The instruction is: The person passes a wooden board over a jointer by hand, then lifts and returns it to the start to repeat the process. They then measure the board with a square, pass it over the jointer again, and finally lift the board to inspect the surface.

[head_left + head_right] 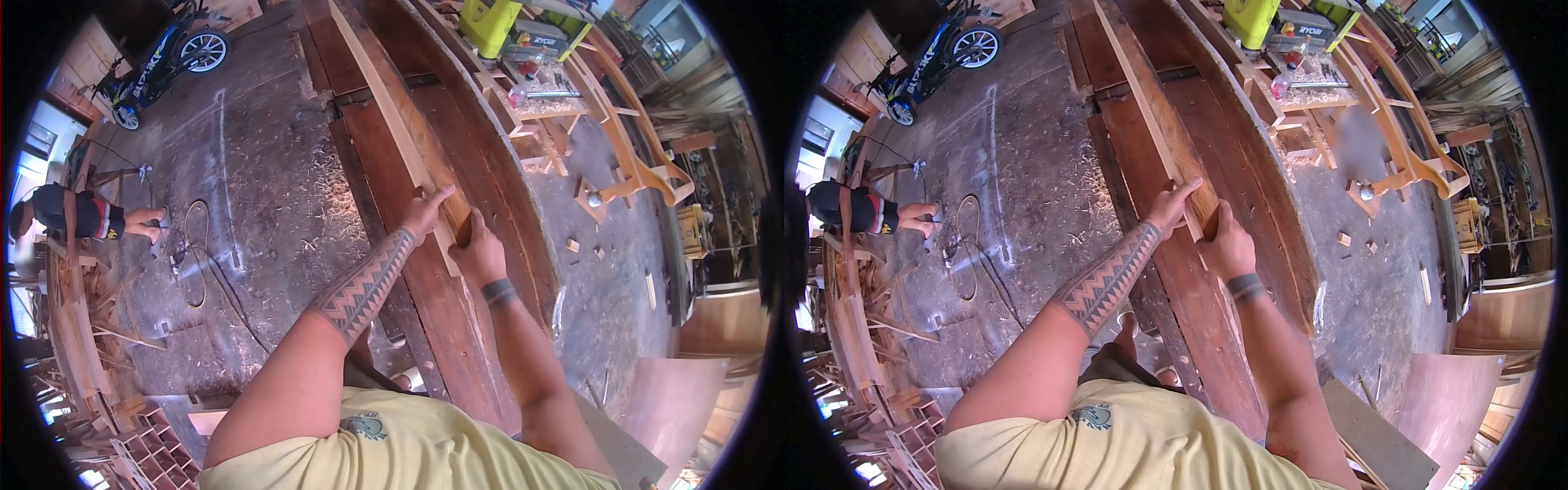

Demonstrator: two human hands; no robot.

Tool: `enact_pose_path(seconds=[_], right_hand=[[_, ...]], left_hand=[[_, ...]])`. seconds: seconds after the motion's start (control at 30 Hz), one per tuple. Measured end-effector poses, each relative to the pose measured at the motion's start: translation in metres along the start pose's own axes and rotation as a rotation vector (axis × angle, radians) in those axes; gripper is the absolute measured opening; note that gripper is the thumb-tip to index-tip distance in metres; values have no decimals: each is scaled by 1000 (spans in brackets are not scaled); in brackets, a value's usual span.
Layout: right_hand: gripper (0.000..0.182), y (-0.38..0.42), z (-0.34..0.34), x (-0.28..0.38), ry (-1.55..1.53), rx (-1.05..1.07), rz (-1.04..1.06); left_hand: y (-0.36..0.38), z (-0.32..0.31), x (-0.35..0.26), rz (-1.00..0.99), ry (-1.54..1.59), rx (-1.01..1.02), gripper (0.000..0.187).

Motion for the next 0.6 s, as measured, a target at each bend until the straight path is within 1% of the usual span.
enact_pose_path(seconds=[0.03,0.13,0.23,0.33,0.43,0.53,0.57,0.6], right_hand=[[94,-8,0,6,23,-17,17],[90,-33,-7,20,18,-35,35],[90,-55,-13,34,49,-45,46],[90,-75,-17,50,54,-12,33],[89,-95,-28,59,66,-20,48],[89,-112,-35,70,58,-25,53],[89,-118,-36,74,50,-23,50],[92,-125,-40,76,48,-15,38]], left_hand=[[12,3,-9,-56,21,-34,88],[-8,21,3,-59,12,-50,81],[-21,59,-2,-321,120,-174,70],[-39,123,-10,-550,-185,-443,59],[-45,173,-20,-621,-405,-725,65],[-68,208,-25,-574,-376,-858,79],[-85,216,-17,-461,-356,-775,90],[-90,222,-16,-389,-318,-808,90]])
Point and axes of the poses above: each hand's wrist, its own y-axis away from the middle knuckle, its own z-axis out of the back of the hand, x = y × z, the point moved 10 cm from there along -y, towards the middle knuckle, and after that the axes turned 10 degrees about -x, right-handed, at the moved point
